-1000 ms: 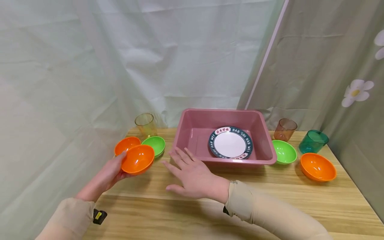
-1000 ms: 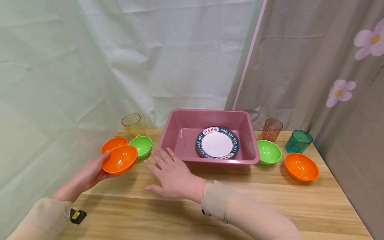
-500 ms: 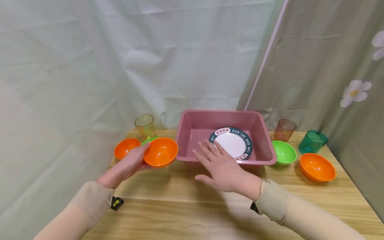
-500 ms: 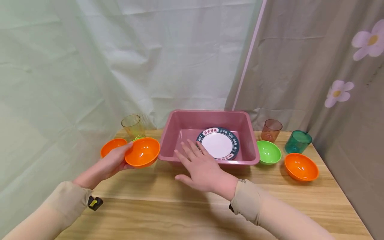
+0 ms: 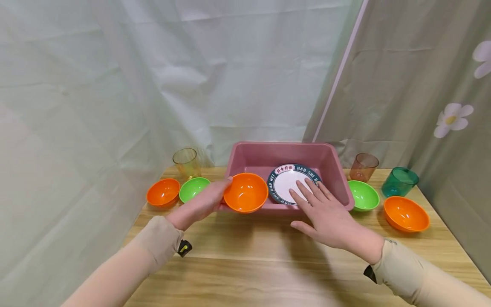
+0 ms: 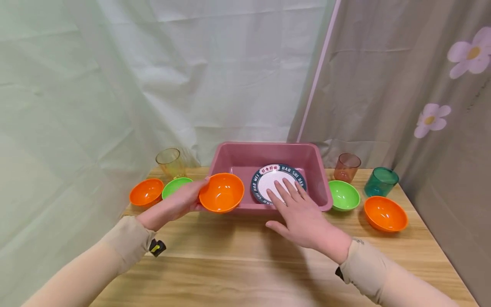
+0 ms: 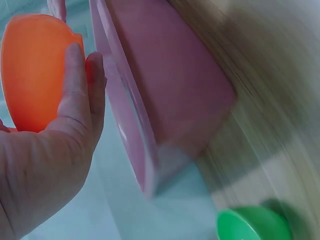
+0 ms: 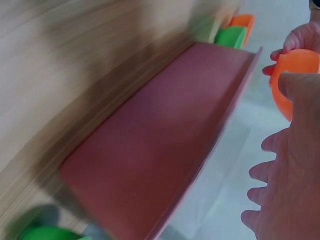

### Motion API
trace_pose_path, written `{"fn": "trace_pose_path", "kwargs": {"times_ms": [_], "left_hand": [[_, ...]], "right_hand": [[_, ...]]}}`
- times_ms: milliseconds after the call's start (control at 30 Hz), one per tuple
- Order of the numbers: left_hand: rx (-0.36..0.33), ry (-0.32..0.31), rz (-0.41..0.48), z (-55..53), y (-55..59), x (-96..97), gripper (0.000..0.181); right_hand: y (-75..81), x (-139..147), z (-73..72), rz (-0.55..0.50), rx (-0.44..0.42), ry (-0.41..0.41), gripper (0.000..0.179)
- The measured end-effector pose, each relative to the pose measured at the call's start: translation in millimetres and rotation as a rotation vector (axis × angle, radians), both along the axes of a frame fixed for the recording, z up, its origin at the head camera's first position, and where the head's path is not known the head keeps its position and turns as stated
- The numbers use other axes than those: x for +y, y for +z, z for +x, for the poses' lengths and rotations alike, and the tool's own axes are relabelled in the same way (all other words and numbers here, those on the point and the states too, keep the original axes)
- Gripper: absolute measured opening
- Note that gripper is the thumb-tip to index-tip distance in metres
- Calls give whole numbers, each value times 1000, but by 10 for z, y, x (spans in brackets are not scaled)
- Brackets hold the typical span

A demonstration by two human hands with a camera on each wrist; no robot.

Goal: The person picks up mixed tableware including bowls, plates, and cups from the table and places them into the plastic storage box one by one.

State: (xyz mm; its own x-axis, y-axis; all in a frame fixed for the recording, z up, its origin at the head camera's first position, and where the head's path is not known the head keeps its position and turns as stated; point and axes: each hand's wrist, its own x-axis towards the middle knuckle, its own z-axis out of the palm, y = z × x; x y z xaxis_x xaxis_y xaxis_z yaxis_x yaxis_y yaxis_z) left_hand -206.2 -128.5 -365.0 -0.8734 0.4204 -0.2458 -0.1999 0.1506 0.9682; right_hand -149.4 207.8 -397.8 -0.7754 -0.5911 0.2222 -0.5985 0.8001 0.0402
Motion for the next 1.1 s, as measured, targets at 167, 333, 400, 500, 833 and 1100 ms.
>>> {"fn": "trace_pose_path", "kwargs": {"times_ms": [167, 333, 400, 500, 833, 1100], "left_hand": [[-33, -6, 23, -82, -7, 329, 54], [-22, -6, -22, -159, 3, 613, 51], [9, -25, -59, -177, 22, 690, 51], [40, -47, -87, -189, 40, 777, 51], [41, -74, -91, -188, 7, 860, 53], [37, -61, -85, -219, 17, 847, 52]], "right_hand": [[10, 240, 58, 8, -22, -55, 84], [54, 444, 122, -7, -58, -111, 84], [71, 503, 138, -4, -78, -135, 84], [78, 557, 146, 3, -111, -163, 85], [61, 508, 94, -73, -147, -154, 84], [253, 343, -67, -408, -324, -151, 72]]}}
